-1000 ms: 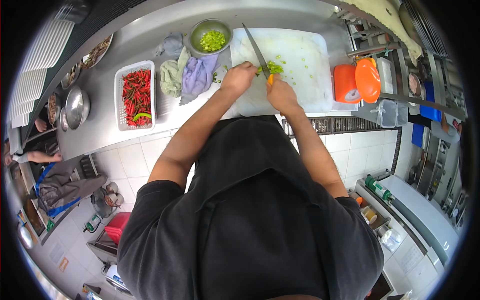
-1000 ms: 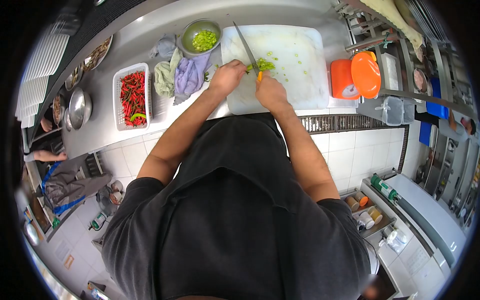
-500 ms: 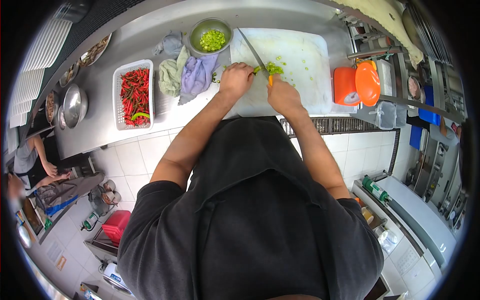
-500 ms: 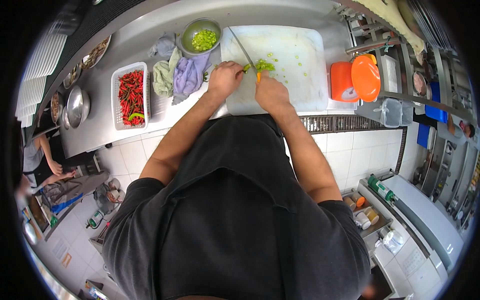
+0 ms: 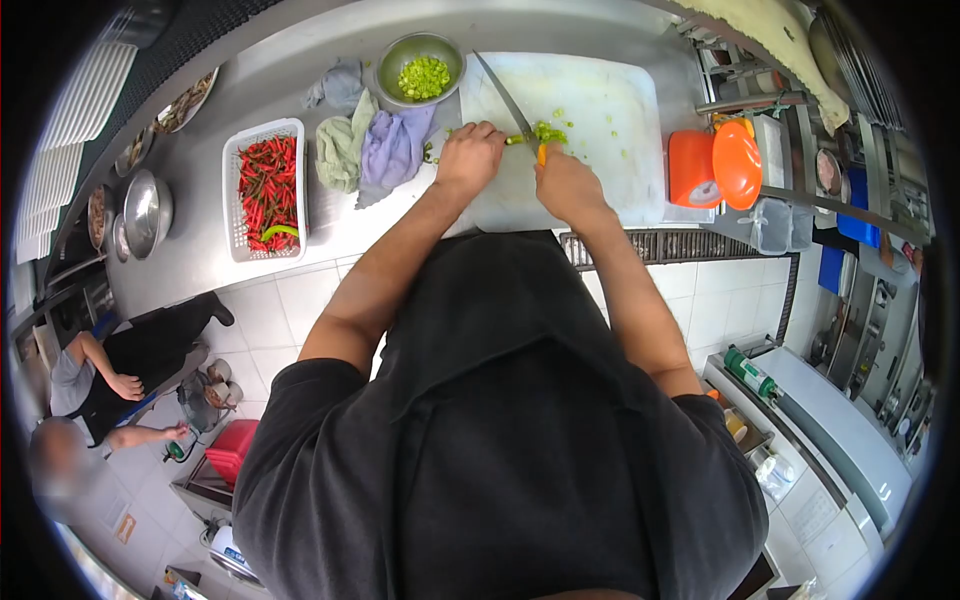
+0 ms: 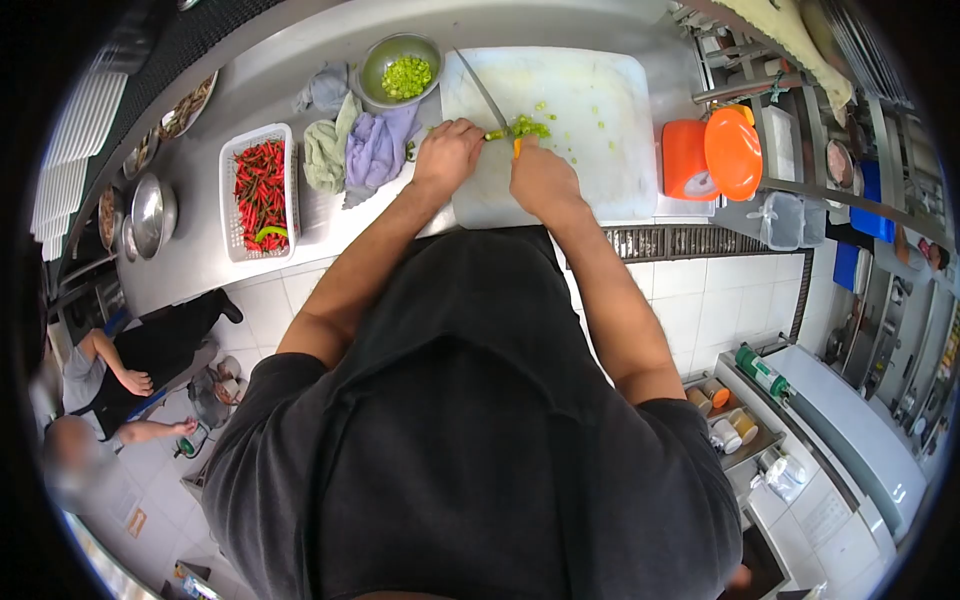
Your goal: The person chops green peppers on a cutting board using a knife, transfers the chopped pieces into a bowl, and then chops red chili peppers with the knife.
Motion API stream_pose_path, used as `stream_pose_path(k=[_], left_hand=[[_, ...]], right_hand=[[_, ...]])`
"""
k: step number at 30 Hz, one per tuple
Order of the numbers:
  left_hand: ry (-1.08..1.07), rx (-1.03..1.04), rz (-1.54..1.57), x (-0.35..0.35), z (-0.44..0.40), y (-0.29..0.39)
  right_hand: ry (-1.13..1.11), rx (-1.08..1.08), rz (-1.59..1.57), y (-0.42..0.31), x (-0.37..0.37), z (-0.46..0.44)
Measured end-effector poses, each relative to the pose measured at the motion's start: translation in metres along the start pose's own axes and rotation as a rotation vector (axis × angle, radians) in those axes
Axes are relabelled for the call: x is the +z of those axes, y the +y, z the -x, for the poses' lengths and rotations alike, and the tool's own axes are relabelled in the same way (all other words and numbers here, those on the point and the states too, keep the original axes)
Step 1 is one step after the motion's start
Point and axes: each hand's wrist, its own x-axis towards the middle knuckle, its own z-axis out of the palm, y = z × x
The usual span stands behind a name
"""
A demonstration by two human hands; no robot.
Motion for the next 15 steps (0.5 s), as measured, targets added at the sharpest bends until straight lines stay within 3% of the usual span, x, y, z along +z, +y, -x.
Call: stream_pose_path(k=[3,5,11,15], left_hand=[[0.075,0.059,-0.015,0.004,-0.002,-0.001],[0.06,0.04,-0.021,0.003,-0.004,-0.001],[-0.028,-0.011,-0.037,0.002,-0.004,-0.001],[-0.049,-0.035,-0.024,-0.002,-0.008,0.001]], right_hand=[[-0.007,0.034,0.002,-0.008,-0.001,0.011],[0.034,0.065,0.004,-0.001,0.029,0.0],[-0.017,0.007,0.017,-0.005,0.0,0.008],[0.03,0.034,-0.015,0.0,0.026,0.001]])
